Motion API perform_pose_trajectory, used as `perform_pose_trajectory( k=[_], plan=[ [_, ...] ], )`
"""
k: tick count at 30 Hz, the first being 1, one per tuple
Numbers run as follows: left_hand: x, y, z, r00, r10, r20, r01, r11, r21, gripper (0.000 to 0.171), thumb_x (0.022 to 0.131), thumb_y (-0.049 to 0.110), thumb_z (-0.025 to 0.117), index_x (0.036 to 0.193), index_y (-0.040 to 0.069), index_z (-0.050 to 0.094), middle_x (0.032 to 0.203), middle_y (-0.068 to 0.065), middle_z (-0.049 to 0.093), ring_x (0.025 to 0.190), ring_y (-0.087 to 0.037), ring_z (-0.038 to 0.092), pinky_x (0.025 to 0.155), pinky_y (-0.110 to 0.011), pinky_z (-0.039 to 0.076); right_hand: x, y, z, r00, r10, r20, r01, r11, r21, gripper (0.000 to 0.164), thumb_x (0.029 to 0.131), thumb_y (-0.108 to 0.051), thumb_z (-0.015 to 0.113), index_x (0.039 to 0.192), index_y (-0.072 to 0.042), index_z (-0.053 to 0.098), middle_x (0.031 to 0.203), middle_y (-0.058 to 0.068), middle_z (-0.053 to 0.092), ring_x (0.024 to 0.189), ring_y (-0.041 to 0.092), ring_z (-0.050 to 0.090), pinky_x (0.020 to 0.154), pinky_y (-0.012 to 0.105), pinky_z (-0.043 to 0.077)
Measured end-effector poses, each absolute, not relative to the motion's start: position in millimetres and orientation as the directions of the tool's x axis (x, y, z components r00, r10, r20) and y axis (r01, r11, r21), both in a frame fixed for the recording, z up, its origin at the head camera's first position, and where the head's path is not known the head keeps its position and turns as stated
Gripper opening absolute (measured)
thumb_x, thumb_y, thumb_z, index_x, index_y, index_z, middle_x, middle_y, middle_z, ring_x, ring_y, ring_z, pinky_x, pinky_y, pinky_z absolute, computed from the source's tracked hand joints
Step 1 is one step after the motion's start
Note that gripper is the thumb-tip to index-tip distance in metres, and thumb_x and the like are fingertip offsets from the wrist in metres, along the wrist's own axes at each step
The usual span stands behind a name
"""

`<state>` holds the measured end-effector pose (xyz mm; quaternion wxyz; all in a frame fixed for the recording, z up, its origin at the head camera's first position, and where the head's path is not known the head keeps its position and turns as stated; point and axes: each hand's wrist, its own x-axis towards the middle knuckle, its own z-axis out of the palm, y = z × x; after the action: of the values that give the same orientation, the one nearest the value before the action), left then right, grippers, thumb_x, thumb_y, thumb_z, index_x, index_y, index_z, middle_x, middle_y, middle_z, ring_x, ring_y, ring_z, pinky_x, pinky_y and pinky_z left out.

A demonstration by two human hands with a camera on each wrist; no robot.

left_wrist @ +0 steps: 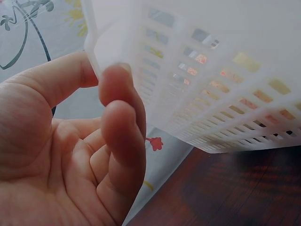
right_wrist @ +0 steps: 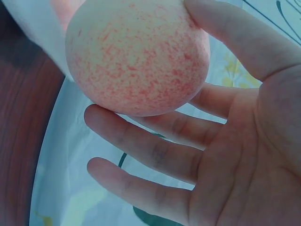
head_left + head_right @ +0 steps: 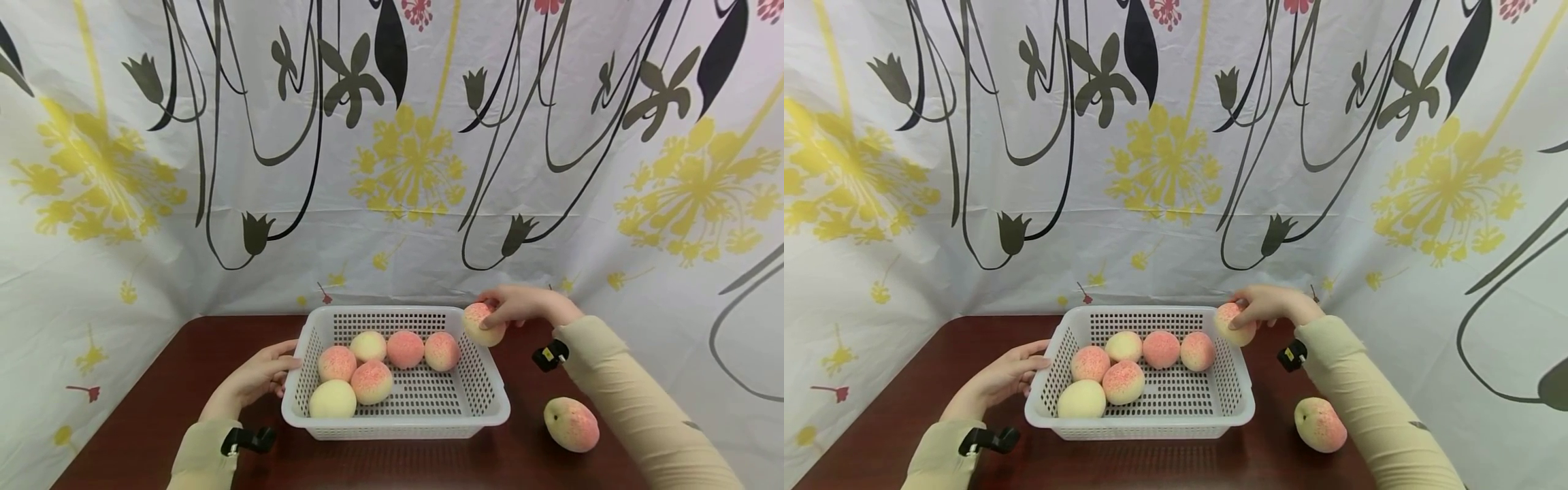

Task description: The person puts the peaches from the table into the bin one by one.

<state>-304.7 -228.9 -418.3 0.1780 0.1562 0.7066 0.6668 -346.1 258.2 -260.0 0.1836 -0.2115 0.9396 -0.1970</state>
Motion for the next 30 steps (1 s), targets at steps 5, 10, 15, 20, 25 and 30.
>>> perform_pose_trajectory(
  k=[5, 10, 15, 20, 25, 30],
  plan=[
    [-304.3, -229.0, -418.8, -0.893, 0.448, -0.049, -0.019, 0.07, 0.997, 0.065, 0.098, 0.017, 0.056, 0.15, -0.003, 0.023, 0.086, -0.009, 0.067, 0.051, -0.01, 0.053, 0.049, -0.024, 0.049, -347.7, 244.0, -262.2, -0.829, -0.497, -0.258, -0.363, 0.828, -0.428, 0.066, 0.085, -0.035, 0.072, 0.139, -0.003, 0.05, 0.121, 0.015, 0.057, 0.073, 0.021, 0.055, 0.062, 0.043, 0.05],
    [-304.5, -228.8, -418.9, -0.895, 0.443, -0.054, -0.023, 0.076, 0.997, 0.065, 0.098, 0.018, 0.056, 0.15, -0.003, 0.023, 0.087, -0.01, 0.067, 0.051, -0.01, 0.053, 0.05, -0.024, 0.05, -349.3, 229.5, -267.0, -0.808, -0.522, -0.273, -0.387, 0.82, -0.421, 0.067, 0.085, -0.034, 0.072, 0.14, -0.003, 0.048, 0.119, 0.013, 0.057, 0.07, 0.018, 0.053, 0.062, 0.044, 0.051],
    [-305.1, -229.8, -417.7, -0.892, 0.449, -0.048, -0.016, 0.075, 0.997, 0.064, 0.098, 0.018, 0.055, 0.15, -0.003, 0.024, 0.089, -0.011, 0.067, 0.052, -0.01, 0.053, 0.05, -0.024, 0.05, -349.7, 216.8, -270.7, -0.784, -0.553, -0.283, -0.417, 0.806, -0.42, 0.062, 0.084, -0.029, 0.073, 0.137, -0.004, 0.051, 0.117, 0.011, 0.057, 0.07, 0.019, 0.054, 0.058, 0.038, 0.049],
    [-306.0, -229.9, -416.2, -0.893, 0.448, -0.048, -0.017, 0.073, 0.997, 0.064, 0.098, 0.017, 0.055, 0.15, -0.003, 0.024, 0.089, -0.011, 0.067, 0.051, -0.01, 0.053, 0.049, -0.024, 0.05, -347.5, 205.7, -273.4, -0.766, -0.577, -0.284, -0.461, 0.801, -0.383, 0.059, 0.084, -0.028, 0.074, 0.135, -0.007, 0.054, 0.126, 0.01, 0.055, 0.101, 0.022, 0.057, 0.077, 0.038, 0.051],
    [-306.0, -229.6, -416.8, -0.894, 0.444, -0.054, -0.021, 0.079, 0.997, 0.064, 0.098, 0.018, 0.056, 0.15, -0.003, 0.024, 0.088, -0.01, 0.067, 0.052, -0.01, 0.053, 0.049, -0.024, 0.05, -343.0, 193.9, -278.3, -0.749, -0.586, -0.308, -0.473, 0.799, -0.37, 0.059, 0.083, -0.026, 0.076, 0.135, -0.008, 0.055, 0.125, 0.006, 0.056, 0.114, 0.024, 0.052, 0.093, 0.044, 0.045],
    [-305.8, -229.4, -417.5, -0.894, 0.444, -0.057, -0.025, 0.078, 0.997, 0.064, 0.098, 0.018, 0.056, 0.15, -0.002, 0.024, 0.089, -0.01, 0.067, 0.052, -0.011, 0.053, 0.049, -0.025, 0.05, -339.7, 183.7, -286.4, -0.742, -0.577, -0.343, -0.457, 0.808, -0.371, 0.06, 0.081, -0.022, 0.077, 0.136, -0.009, 0.054, 0.124, 0.003, 0.055, 0.113, 0.022, 0.051, 0.092, 0.043, 0.045]
  ],
)
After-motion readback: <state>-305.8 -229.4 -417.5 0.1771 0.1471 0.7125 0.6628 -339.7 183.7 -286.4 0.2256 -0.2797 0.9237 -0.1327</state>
